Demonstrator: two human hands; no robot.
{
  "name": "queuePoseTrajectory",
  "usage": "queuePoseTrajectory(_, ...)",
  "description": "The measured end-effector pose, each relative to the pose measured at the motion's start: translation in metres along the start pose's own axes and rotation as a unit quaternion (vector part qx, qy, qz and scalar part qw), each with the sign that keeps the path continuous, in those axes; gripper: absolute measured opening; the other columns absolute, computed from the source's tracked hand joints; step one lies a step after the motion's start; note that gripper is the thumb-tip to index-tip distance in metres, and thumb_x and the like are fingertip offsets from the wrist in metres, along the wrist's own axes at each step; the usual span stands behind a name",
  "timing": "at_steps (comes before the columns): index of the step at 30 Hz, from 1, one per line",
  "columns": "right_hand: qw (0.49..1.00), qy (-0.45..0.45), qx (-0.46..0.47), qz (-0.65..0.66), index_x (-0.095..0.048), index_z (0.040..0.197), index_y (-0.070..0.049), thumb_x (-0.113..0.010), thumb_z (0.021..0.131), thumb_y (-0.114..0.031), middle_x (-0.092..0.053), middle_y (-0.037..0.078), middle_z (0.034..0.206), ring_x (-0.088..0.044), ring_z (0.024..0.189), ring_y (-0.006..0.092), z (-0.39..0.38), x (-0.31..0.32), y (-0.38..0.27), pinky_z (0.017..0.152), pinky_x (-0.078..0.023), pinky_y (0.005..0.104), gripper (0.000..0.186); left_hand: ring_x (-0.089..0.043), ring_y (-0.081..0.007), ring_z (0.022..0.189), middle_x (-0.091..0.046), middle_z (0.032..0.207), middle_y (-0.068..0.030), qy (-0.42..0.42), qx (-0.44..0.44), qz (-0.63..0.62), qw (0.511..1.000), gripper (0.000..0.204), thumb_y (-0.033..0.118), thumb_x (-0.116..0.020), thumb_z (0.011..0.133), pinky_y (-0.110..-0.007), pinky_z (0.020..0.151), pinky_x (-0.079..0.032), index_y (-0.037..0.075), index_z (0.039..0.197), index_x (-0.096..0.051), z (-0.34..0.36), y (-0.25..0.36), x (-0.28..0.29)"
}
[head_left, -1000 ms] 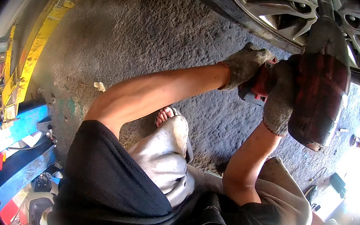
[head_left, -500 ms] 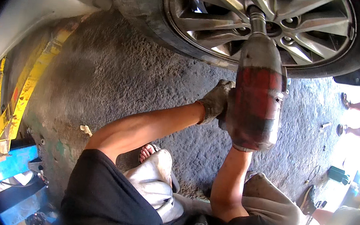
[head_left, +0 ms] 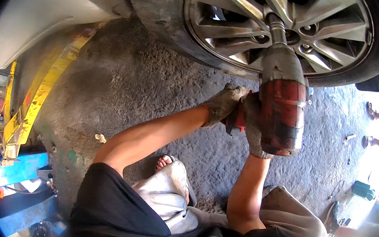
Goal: The person removes a tire from a vehicle and then positions and secures a tire onto the wheel hub using an impact wrench.
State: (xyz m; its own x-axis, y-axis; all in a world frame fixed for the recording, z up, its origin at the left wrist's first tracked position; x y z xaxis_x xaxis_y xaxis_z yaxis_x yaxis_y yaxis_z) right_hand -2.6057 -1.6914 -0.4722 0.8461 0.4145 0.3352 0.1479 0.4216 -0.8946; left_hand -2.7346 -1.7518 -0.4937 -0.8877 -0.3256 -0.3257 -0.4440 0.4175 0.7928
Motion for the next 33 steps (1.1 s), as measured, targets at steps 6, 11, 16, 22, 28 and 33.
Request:
queuePoseTrajectory(6,0.996,0.034,-0.006,0.083,-0.065,0.113,-0.006,-0.072,0.094,-0.012,-0.066,0.003,0.100,-0.062,0.089,0.0130,-0.012,-0.012,-0.001,0.077,-0.054,0.0315,0.022,-0.059,-0.0451,0.115,-0.060,0.128,-0.0285,0.113,-0.437,0.331,0.829,0.040,0.021,-0.042,0.103,-0.053,0.099,-0.048,0.001,0.137,-0.050,0.013,0.082,0.027)
queuePoseTrajectory(11,0.999,0.008,0.005,0.049,-0.063,0.120,-0.006,-0.070,0.095,-0.013,-0.066,0.005,0.104,-0.063,0.094,0.0172,-0.004,-0.013,-0.007,0.086,-0.053,0.0358,0.028,-0.063,-0.0209,0.086,-0.066,0.097,-0.0095,0.032,-0.331,-0.099,0.938,0.037,0.040,-0.054,0.100,-0.040,0.081,-0.053,0.006,0.111,-0.063,-0.010,0.144,-0.031)
queuePoseTrajectory(16,0.985,0.010,-0.017,0.172,-0.059,0.127,-0.005,-0.068,0.097,-0.013,-0.066,0.006,0.109,-0.063,0.099,0.0189,-0.006,-0.012,-0.028,0.092,-0.052,0.0378,0.032,-0.064,-0.0203,0.073,-0.066,0.087,-0.0094,-0.015,-0.253,-0.210,0.944,0.029,0.032,-0.056,0.101,-0.038,0.069,-0.057,0.004,0.105,-0.062,0.015,0.136,-0.032)
queuePoseTrajectory(22,0.987,0.004,0.009,0.159,-0.056,0.132,-0.006,-0.067,0.098,-0.012,-0.063,0.006,0.121,-0.059,0.112,0.0205,0.001,-0.010,-0.034,0.101,-0.048,0.0387,0.036,-0.065,-0.0198,0.074,-0.066,0.087,-0.0087,0.016,-0.337,-0.100,0.936,0.030,0.032,-0.056,0.100,-0.038,0.068,-0.056,0.003,0.105,-0.062,0.033,0.133,-0.031)
queuePoseTrajectory(28,0.996,-0.008,0.036,0.075,-0.058,0.132,-0.007,-0.070,0.094,-0.011,-0.063,0.007,0.121,-0.058,0.112,0.0202,-0.004,-0.008,-0.031,0.098,-0.048,0.0366,0.040,-0.065,-0.0186,0.080,-0.066,0.092,-0.0078,-0.070,-0.332,-0.175,0.924,0.027,0.030,-0.053,0.101,-0.037,0.076,-0.057,0.006,0.112,-0.060,0.035,0.132,-0.030)
queuePoseTrajectory(33,0.997,-0.012,0.054,-0.051,-0.061,0.128,-0.008,-0.075,0.089,-0.014,-0.065,0.008,0.112,-0.061,0.104,0.0229,-0.006,-0.004,-0.016,0.092,-0.051,0.0369,0.041,-0.066,-0.0184,0.085,-0.067,0.094,-0.0081,-0.023,-0.203,-0.229,0.952,0.026,0.030,-0.051,0.102,-0.035,0.082,-0.056,0.007,0.111,-0.061,-0.011,0.145,-0.040)
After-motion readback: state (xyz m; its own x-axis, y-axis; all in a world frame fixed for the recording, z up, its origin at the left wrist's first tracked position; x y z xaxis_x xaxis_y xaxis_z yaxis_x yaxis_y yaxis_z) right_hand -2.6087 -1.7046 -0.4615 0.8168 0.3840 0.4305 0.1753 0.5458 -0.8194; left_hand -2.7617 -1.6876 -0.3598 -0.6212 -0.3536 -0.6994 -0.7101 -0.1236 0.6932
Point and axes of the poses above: each hand's wrist, its own z-axis towards the middle knuckle, its own x-axis out of the back of the hand, y = z × x, the point moved 1 cm from there along z, towards the middle knuckle
